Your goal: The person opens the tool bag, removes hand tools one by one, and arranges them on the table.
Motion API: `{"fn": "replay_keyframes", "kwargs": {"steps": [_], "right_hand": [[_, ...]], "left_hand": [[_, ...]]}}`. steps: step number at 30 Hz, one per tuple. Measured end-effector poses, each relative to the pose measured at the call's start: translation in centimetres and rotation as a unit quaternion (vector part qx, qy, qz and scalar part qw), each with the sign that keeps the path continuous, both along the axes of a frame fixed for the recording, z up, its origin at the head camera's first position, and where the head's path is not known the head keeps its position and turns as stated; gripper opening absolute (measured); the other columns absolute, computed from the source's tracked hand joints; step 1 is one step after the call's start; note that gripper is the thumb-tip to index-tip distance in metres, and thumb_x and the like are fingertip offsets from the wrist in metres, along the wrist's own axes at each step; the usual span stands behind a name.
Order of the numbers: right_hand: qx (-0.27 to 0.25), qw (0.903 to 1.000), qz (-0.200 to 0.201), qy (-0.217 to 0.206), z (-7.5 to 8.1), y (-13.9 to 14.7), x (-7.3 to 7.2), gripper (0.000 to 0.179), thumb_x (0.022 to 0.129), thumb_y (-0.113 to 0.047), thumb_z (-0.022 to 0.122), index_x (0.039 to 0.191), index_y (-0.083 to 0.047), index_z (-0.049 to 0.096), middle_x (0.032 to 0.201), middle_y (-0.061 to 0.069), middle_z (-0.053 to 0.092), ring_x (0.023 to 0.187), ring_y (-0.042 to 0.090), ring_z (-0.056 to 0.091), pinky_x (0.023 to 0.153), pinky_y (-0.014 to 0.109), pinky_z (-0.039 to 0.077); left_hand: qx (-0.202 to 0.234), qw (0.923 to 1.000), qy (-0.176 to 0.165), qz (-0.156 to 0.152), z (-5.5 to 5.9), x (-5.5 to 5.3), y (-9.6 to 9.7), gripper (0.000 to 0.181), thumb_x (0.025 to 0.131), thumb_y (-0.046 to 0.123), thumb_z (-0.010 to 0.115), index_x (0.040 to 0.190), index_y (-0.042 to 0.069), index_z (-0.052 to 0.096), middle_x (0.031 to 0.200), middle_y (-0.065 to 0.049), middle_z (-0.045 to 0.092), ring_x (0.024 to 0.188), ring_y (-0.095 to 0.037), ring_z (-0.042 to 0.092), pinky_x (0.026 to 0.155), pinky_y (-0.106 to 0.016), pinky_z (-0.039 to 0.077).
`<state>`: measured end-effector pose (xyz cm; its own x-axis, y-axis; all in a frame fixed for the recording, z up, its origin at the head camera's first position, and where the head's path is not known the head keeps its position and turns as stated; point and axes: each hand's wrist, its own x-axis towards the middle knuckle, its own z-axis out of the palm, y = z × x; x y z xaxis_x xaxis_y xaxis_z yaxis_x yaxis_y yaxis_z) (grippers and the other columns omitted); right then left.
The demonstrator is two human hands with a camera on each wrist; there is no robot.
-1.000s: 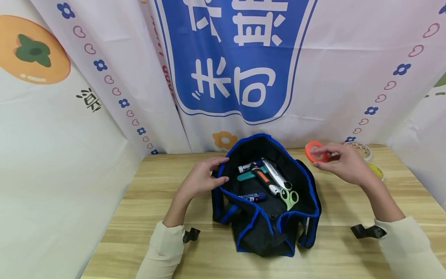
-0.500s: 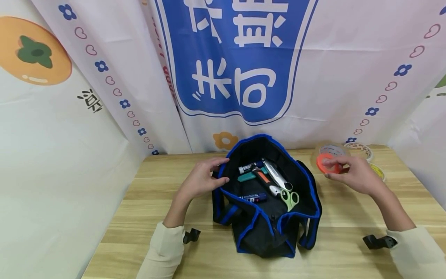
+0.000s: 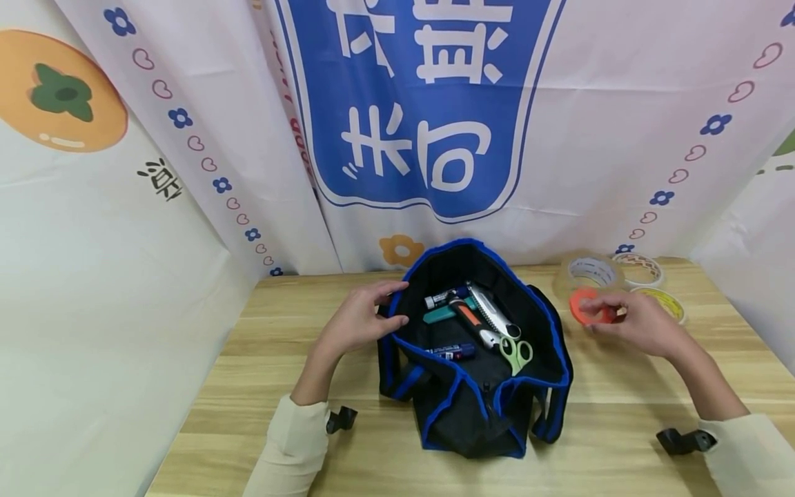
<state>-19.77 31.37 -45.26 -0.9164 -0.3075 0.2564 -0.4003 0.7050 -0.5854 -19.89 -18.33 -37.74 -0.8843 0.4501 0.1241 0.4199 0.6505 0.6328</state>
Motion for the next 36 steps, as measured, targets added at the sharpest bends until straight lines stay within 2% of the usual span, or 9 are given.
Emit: {"fn": "replay_keyframes", "kwargs": {"steps": [5,8,15,19,23,26,29,33,36], "right_hand": [[0.018,0.9998,0.006,-0.011,-0.6,0.4,0.2,0.024,0.083,-0.003,0.09,0.104,-0.01,0.083,0.087,-0.004,0.07,0.078,0.001,0.054,0.068,0.019,0.056],[0.029,0.9995,0.007,-0.012,-0.8,1.0,0.3,0.023,0.083,-0.005,0.091,0.104,-0.011,0.084,0.089,-0.005,0.071,0.078,0.001,0.053,0.068,0.019,0.053],[0.038,0.997,-0.047,-0.048,0.3,4.3,0.6,0.025,0.088,-0.013,0.089,0.112,-0.01,0.083,0.095,0.001,0.073,0.078,-0.003,0.055,0.066,0.019,0.052],[0.049,0.9938,-0.082,-0.057,0.8,6.6,0.1,0.029,0.091,-0.016,0.086,0.117,-0.004,0.08,0.09,0.0,0.071,0.077,-0.004,0.053,0.06,0.023,0.047],[0.053,0.9888,-0.122,-0.068,0.7,8.8,-0.6,0.035,0.094,-0.021,0.084,0.121,-0.001,0.078,0.091,0.002,0.073,0.076,-0.008,0.051,0.057,0.025,0.045],[0.061,0.9861,-0.142,-0.06,0.4,10.3,-1.1,0.033,0.095,-0.018,0.083,0.121,0.002,0.077,0.09,0.005,0.073,0.075,-0.01,0.048,0.056,0.025,0.044],[0.072,0.9848,-0.15,-0.051,-0.1,11.6,-1.7,0.029,0.097,-0.012,0.078,0.12,0.006,0.075,0.088,0.008,0.071,0.072,-0.006,0.046,0.055,0.026,0.042],[0.074,0.982,-0.16,-0.068,-0.9,13.2,-2.5,0.034,0.098,-0.011,0.074,0.124,0.01,0.071,0.087,0.01,0.069,0.069,0.004,0.047,0.055,0.027,0.042],[0.069,0.9798,-0.168,-0.084,-1.5,14.4,-2.9,0.039,0.099,-0.013,0.072,0.129,0.012,0.068,0.093,0.018,0.071,0.07,0.0,0.049,0.057,0.024,0.044]], "left_hand": [[-0.002,1.0,0.001,0.001,0.1,0.1,0.1,0.058,0.096,0.017,0.082,0.149,0.007,0.063,0.154,-0.015,0.063,0.121,-0.034,0.071,0.081,-0.031,0.065],[-0.002,1.0,0.002,-0.001,0.0,0.1,0.1,0.058,0.096,0.017,0.082,0.149,0.007,0.063,0.154,-0.015,0.063,0.121,-0.034,0.071,0.082,-0.033,0.065],[-0.001,0.9999,0.012,-0.009,-0.3,-0.1,0.1,0.058,0.095,0.016,0.082,0.149,0.006,0.062,0.154,-0.015,0.063,0.122,-0.035,0.072,0.084,-0.036,0.065],[-0.001,0.9998,0.019,-0.009,-0.1,-0.1,0.1,0.059,0.095,0.016,0.082,0.149,0.005,0.062,0.153,-0.015,0.064,0.121,-0.035,0.072,0.084,-0.037,0.066],[-0.004,0.9997,0.021,-0.012,-0.1,-0.1,0.0,0.058,0.095,0.016,0.082,0.149,0.005,0.063,0.153,-0.015,0.064,0.121,-0.034,0.073,0.085,-0.037,0.066],[-0.004,0.9998,0.017,-0.012,-0.1,-0.2,0.0,0.059,0.095,0.017,0.082,0.149,0.006,0.062,0.154,-0.015,0.063,0.121,-0.034,0.072,0.084,-0.035,0.066],[-0.003,0.9999,0.013,-0.009,-0.1,-0.2,0.0,0.059,0.096,0.017,0.082,0.15,0.006,0.062,0.154,-0.015,0.063,0.122,-0.034,0.071,0.084,-0.034,0.065],[0.001,0.9999,0.01,-0.008,-0.1,-0.2,-0.1,0.058,0.096,0.017,0.082,0.149,0.006,0.062,0.154,-0.015,0.063,0.122,-0.034,0.071,0.083,-0.033,0.065],[0.003,0.9999,0.009,-0.008,-0.1,-0.1,-0.1,0.058,0.095,0.017,0.082,0.149,0.006,0.063,0.154,-0.014,0.063,0.121,-0.034,0.071,0.084,-0.034,0.066]]}}
